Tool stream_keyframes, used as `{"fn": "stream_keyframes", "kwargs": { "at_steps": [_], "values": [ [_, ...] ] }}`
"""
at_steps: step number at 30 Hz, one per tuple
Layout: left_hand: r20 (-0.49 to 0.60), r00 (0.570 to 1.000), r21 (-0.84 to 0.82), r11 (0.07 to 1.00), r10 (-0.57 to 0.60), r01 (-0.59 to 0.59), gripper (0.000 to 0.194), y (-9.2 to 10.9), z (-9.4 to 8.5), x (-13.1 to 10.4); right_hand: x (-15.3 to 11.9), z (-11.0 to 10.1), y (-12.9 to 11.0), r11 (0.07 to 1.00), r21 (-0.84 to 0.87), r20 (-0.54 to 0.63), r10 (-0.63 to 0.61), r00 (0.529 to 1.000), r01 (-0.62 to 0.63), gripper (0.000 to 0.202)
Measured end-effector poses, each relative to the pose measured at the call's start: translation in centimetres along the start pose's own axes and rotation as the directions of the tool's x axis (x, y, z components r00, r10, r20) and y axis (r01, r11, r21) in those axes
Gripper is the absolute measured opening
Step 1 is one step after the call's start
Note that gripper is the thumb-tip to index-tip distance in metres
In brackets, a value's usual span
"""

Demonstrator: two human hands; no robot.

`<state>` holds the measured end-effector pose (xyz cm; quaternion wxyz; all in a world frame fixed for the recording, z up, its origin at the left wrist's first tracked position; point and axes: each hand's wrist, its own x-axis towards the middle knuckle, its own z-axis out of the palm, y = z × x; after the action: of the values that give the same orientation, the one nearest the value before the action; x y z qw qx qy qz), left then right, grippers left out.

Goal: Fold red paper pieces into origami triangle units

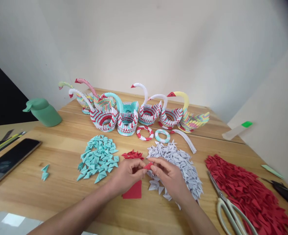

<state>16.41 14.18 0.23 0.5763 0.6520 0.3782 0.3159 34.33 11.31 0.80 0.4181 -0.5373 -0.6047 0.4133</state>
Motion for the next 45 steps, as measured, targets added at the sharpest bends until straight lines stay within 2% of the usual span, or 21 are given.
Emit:
{"fn": "stream_keyframes", "kwargs": {
  "at_steps": [8,15,19,23,27,33,36,40,45],
  "values": [
    [-0.005,1.0,0.072,0.997,0.031,-0.03,0.019,0.7,-0.1,-0.2,-0.1,0.1,-0.8,0.996,0.006,0.026,0.083,0.996,-0.083,0.028],
    [-0.036,0.991,0.198,0.973,0.126,-0.116,0.02,0.9,-0.1,-0.4,-0.3,0.1,-0.7,0.997,-0.023,-0.013,0.077,0.997,-0.077,0.026],
    [-0.061,0.982,0.238,0.958,0.177,-0.158,0.015,0.8,-0.1,-0.5,-0.2,0.1,-0.6,0.996,-0.025,0.005,0.084,0.996,-0.084,0.025],
    [-0.057,0.984,0.284,0.948,0.168,-0.145,0.018,0.5,-0.2,-0.4,-0.1,0.2,-0.7,0.997,-0.036,0.042,0.064,0.997,-0.063,0.024],
    [-0.011,0.994,0.192,0.976,0.105,-0.101,0.022,0.7,-0.5,-0.4,-0.2,0.2,-0.7,0.998,-0.003,0.069,0.067,0.995,-0.067,0.026],
    [0.133,0.988,0.002,0.997,0.082,-0.082,0.017,0.8,-1.0,-0.5,-0.3,-0.4,-0.5,0.975,0.146,0.1,0.157,0.983,-0.17,0.032],
    [0.122,0.99,-0.015,0.997,0.071,-0.069,0.016,0.4,-0.8,-0.5,-0.4,-0.4,-0.9,0.968,0.175,0.102,0.164,0.981,-0.18,0.034],
    [0.095,0.992,0.04,0.995,0.085,-0.089,0.017,0.3,-0.6,-0.5,-0.5,-0.1,-1.2,0.967,0.179,0.097,0.167,0.981,-0.182,0.033],
    [0.06,0.994,0.085,0.991,0.096,-0.101,0.021,0.1,-0.5,-0.3,-0.6,0.1,-1.1,0.985,0.107,0.102,0.125,0.987,-0.136,0.032]
  ]
}}
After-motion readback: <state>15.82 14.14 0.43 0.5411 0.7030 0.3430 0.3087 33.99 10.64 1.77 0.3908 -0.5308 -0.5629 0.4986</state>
